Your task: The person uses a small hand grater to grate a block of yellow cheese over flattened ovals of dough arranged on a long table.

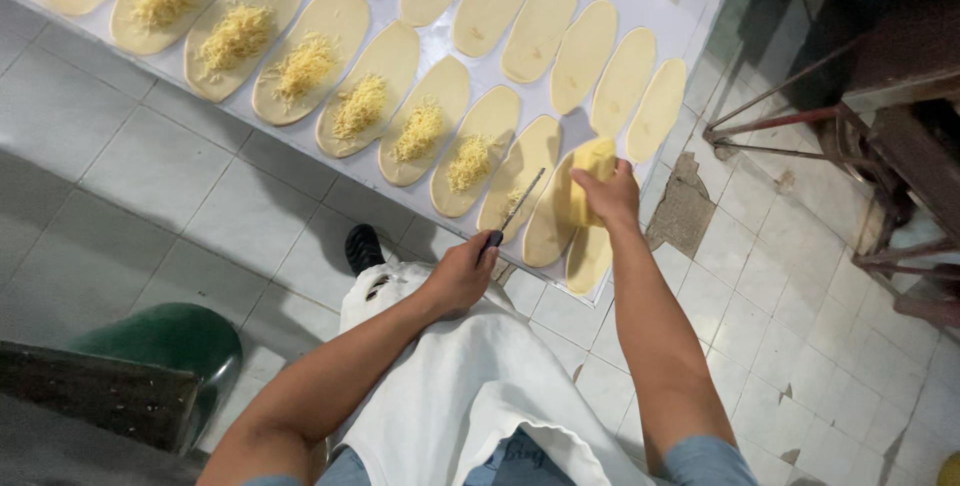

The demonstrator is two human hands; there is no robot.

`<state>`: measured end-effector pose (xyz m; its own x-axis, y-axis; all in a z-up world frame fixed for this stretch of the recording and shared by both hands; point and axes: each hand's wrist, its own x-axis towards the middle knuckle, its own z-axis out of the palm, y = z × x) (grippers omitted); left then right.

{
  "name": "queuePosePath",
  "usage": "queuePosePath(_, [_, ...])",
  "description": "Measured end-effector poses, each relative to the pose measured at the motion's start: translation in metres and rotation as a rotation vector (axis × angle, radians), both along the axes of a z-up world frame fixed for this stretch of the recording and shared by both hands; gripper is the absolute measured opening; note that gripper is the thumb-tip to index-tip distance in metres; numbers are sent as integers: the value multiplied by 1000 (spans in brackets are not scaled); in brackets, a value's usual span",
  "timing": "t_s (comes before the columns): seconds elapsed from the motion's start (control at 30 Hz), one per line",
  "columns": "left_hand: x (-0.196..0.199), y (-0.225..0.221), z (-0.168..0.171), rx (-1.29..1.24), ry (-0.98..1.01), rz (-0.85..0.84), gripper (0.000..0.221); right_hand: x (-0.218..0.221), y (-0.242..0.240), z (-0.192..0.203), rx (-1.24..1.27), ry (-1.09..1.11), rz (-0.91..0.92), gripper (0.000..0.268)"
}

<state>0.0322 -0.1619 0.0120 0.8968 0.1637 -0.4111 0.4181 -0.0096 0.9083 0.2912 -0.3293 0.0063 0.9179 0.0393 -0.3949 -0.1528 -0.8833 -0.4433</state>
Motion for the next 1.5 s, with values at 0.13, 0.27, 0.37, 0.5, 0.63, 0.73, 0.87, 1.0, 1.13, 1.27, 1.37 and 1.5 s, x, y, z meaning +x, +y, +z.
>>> queuePosePath(0.13, [-2,-2,-2,-1,-23,24,34,7,-1,-9,-203,-114,238,65])
queuePosePath(0.27, [-2,0,1,-57,41,39,37,22,-46,-23,33,-32,87,38])
queuePosePath(0.37, [0,-1,-1,-71,37,55,37,16,-84,-34,194,77,-79,28])
queuePosePath(0.5, [1,-5,-11,-10,-13,65,35,-15,-98,-37,196,-49,4,33])
queuePosePath(0.63, [-3,-6,-13,13,10,47,37,-39,-51,-10,129,-172,108,69])
queuePosePath(0.73, [-4,-8,-10,35,11,36,36,-47,-5,13,-124,-227,323,110])
queuePosePath(0.87, [-7,-10,-7,56,-15,62,37,-32,18,12,-288,-26,255,119])
queuePosePath(1.0, [-4,-12,-7,55,-50,93,37,-13,-12,-15,50,-188,242,117])
queuePosePath(1.13, [-4,-11,-2,-49,57,77,36,-28,-36,0,701,220,-139,99])
queuePosePath(1.27, [1,-10,-1,-32,-14,95,33,-85,-53,34,1296,621,-308,70])
queuePosePath(1.37, [3,-11,-2,-13,-16,81,32,-128,-51,32,1407,768,-308,63])
queuePosePath(1.5, [5,-13,0,36,-116,103,31,-162,-46,23,1200,742,-316,57])
